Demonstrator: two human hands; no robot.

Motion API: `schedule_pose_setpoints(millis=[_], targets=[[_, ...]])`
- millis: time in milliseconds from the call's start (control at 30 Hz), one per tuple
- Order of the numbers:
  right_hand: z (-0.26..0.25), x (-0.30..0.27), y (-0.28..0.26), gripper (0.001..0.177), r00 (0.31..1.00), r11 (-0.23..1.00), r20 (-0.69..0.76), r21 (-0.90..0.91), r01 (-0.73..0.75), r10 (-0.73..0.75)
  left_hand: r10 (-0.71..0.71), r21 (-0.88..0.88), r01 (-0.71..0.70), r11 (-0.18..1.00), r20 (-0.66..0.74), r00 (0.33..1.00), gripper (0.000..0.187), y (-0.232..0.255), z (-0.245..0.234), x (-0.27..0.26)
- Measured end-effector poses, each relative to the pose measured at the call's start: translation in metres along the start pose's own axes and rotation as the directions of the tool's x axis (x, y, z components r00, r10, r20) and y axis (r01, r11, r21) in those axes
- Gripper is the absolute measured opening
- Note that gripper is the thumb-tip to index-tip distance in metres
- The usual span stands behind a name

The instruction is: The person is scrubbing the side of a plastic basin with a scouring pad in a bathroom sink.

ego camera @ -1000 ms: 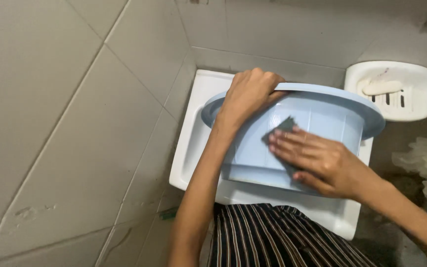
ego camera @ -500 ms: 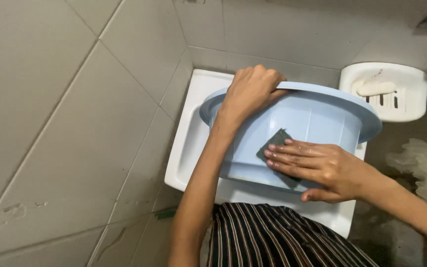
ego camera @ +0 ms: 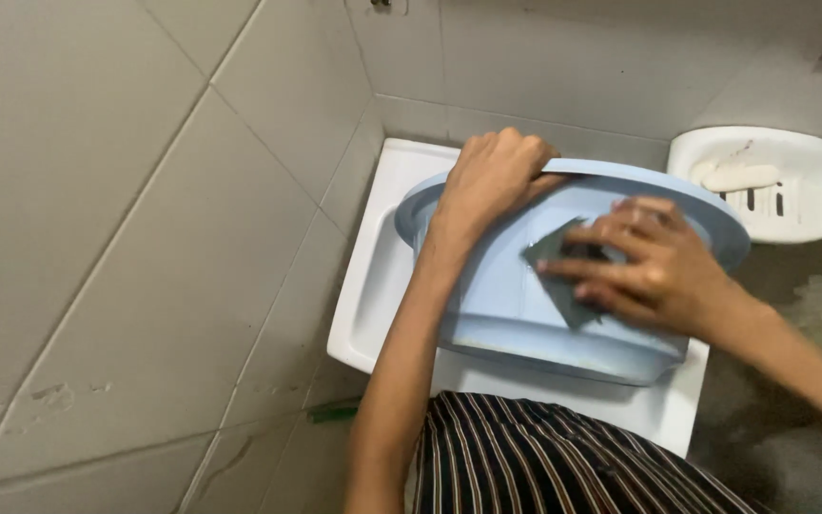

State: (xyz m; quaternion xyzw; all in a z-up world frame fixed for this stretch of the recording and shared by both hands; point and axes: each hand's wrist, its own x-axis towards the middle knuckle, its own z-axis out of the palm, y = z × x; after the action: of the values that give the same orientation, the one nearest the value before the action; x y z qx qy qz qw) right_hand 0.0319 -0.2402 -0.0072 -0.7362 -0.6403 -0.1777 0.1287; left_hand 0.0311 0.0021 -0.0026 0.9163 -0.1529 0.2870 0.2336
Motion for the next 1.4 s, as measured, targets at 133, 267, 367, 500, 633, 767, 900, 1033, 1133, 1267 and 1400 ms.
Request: schedule_pose_setpoints(millis=[133, 267, 367, 500, 633, 767, 900, 1033, 1133, 1267, 1400], targets=[[-0.005, 0.003, -0.009, 0.034, 0.989, 0.987, -0.076, -0.092, -0.133, 0.126, -0.165, 0.037, 0.161, 0.986, 0.189, 0.968, 0.033, 0.006, -0.009, 0.006], [0.004, -0.005, -0.019, 0.032, 0.992, 0.999, -0.117, 0.027, -0.04, 0.043, -0.037, 0.039, 0.033, 0.999, 0.1, 0.994, 0.034, 0.006, -0.006, 0.001], [0.004, -0.005, -0.008, 0.022, 0.988, 0.998, -0.142, -0.019, -0.064, 0.06, -0.044, 0.02, 0.042, 0.999, 0.15, 0.988, 0.032, 0.014, -0.005, 0.003], [0.016, -0.016, -0.009, 0.018, 0.982, 0.994, -0.158, 0.008, -0.107, 0.107, -0.034, 0.063, 0.029, 0.998, 0.067, 0.997, 0.032, 0.012, -0.002, 0.002], [0.006, -0.014, -0.004, 0.02, 0.987, 1.0, -0.159, 0.026, 0.006, -0.002, -0.033, 0.012, 0.032, 0.999, 0.04, 0.999, 0.033, 0.01, 0.0, 0.001], [0.004, -0.008, -0.009, 0.022, 0.986, 0.997, -0.154, -0.041, -0.064, 0.057, -0.123, 0.051, 0.115, 0.992, 0.186, 0.975, 0.035, 0.011, -0.008, 0.005], [0.015, -0.007, -0.004, 0.021, 0.984, 1.0, -0.18, 0.023, 0.009, -0.005, -0.062, 0.026, 0.059, 0.998, 0.128, 0.99, 0.03, 0.008, -0.011, 0.001], [0.002, 0.002, -0.003, 0.019, 0.984, 0.997, -0.17, -0.032, -0.067, 0.061, -0.089, 0.054, 0.082, 0.995, 0.144, 0.986, 0.031, 0.008, -0.007, -0.001], [0.009, -0.001, -0.013, 0.021, 0.986, 0.997, -0.15, 0.001, -0.074, 0.073, -0.133, 0.047, 0.128, 0.991, 0.138, 0.981, 0.031, 0.003, -0.015, -0.002], [0.0, -0.002, -0.012, 0.024, 0.994, 1.0, -0.108, 0.016, -0.026, 0.027, -0.124, 0.028, 0.121, 0.992, 0.185, 0.975, 0.031, 0.008, -0.018, -0.005], [-0.007, -0.001, -0.015, 0.029, 0.974, 0.972, -0.069, -0.087, -0.22, 0.214, -0.195, 0.055, 0.188, 0.981, 0.179, 0.964, 0.034, 0.009, -0.019, 0.0]])
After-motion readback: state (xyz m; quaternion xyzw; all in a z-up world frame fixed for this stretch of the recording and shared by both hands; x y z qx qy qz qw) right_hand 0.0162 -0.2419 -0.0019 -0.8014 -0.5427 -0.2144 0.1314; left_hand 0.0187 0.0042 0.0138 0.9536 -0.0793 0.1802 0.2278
